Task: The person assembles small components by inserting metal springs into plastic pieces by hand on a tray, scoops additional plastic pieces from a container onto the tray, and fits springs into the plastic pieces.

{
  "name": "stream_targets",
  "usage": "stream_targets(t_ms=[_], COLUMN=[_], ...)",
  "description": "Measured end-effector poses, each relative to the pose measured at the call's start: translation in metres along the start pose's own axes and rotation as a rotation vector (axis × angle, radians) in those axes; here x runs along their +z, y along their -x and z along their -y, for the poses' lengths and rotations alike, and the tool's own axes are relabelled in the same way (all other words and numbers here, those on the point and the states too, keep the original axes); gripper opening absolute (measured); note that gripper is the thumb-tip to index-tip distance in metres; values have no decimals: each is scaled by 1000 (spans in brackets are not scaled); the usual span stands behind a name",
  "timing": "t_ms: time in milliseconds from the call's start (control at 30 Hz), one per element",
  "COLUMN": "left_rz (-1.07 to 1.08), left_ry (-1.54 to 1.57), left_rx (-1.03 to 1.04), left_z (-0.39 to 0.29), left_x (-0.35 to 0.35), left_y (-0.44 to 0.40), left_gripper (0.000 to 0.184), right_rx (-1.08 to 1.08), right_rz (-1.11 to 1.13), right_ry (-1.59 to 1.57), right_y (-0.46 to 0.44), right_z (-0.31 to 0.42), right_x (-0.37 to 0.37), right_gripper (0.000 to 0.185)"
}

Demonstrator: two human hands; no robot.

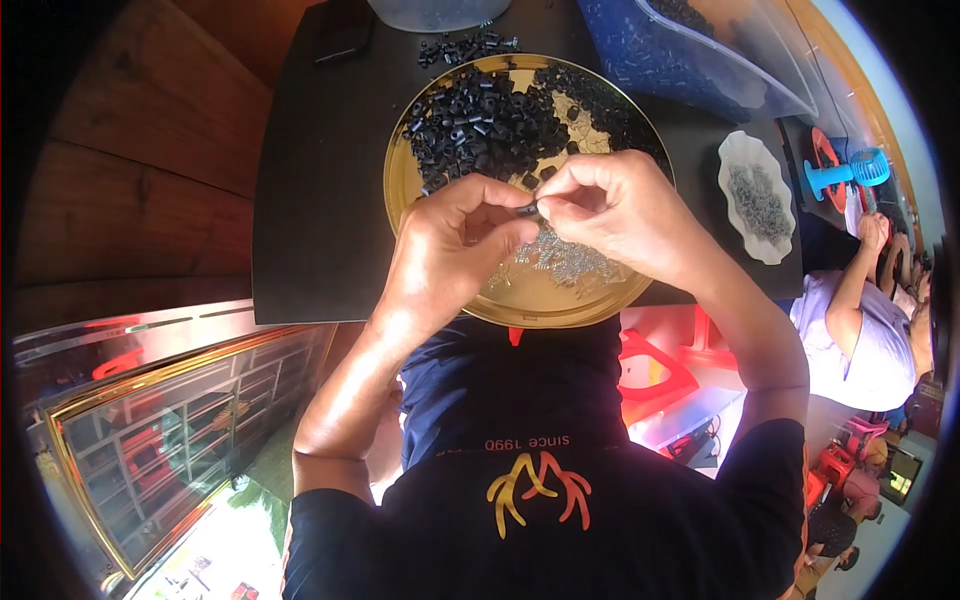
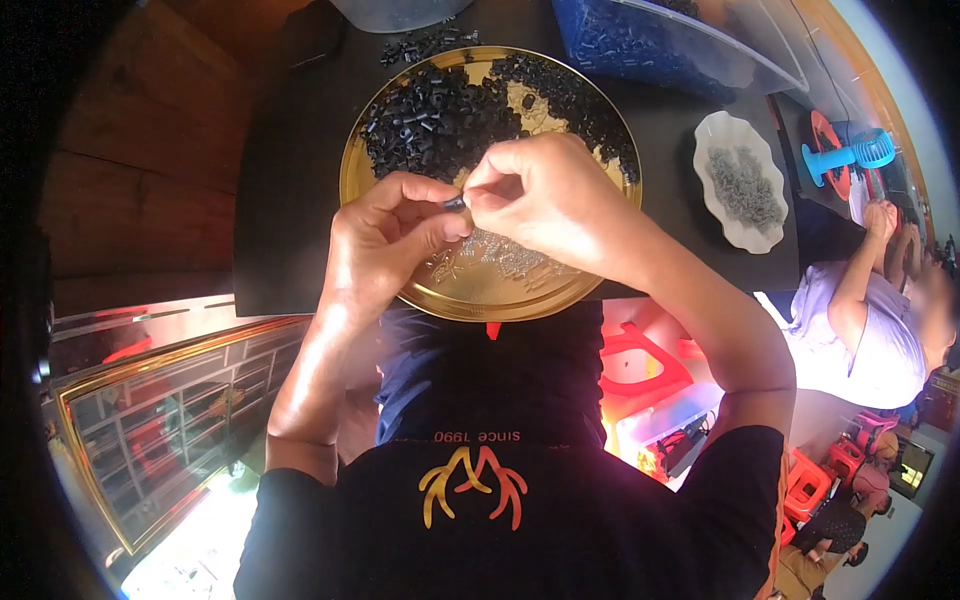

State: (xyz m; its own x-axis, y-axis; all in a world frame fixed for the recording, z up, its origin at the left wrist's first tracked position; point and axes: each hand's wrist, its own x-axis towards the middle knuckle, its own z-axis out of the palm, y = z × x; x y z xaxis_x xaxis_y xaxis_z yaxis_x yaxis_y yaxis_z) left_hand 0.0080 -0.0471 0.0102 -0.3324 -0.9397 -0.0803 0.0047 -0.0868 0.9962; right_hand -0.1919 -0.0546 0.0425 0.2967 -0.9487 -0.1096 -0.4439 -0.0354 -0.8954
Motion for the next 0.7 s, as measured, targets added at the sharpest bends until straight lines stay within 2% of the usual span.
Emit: stream_targets(t_ms=[33,133,200,333,467,633,700], left_rz=[-3,-12,-11,-62,51,44,39], left_ry=[-45,-249,-440,-514,-416,-415,-455], left_rx=[59,309,508,701,681,645,630], left_z=[2,-3,-16,-23,-22,-24,-24], left_x=[0,-2,-6,-3,-2,5,8], left_y=[2,4,5,3,3,1,-1], left_gripper=[14,17,17,20,19,19,21], right_rx=[39,170,169,74,72,-7,24], right_rz=[96,224,278,339,439,293,277], right_ry=[-65,-370,-495,-765,-978,-953,-979], right_y=[1,2,5,6,10,17,19], right_z=[2,5,1,-14,-22,-27,-32], right_x=[-6,-15,-18,-4,5,19,18], right_gripper=[9,14,18,27,30,31,31])
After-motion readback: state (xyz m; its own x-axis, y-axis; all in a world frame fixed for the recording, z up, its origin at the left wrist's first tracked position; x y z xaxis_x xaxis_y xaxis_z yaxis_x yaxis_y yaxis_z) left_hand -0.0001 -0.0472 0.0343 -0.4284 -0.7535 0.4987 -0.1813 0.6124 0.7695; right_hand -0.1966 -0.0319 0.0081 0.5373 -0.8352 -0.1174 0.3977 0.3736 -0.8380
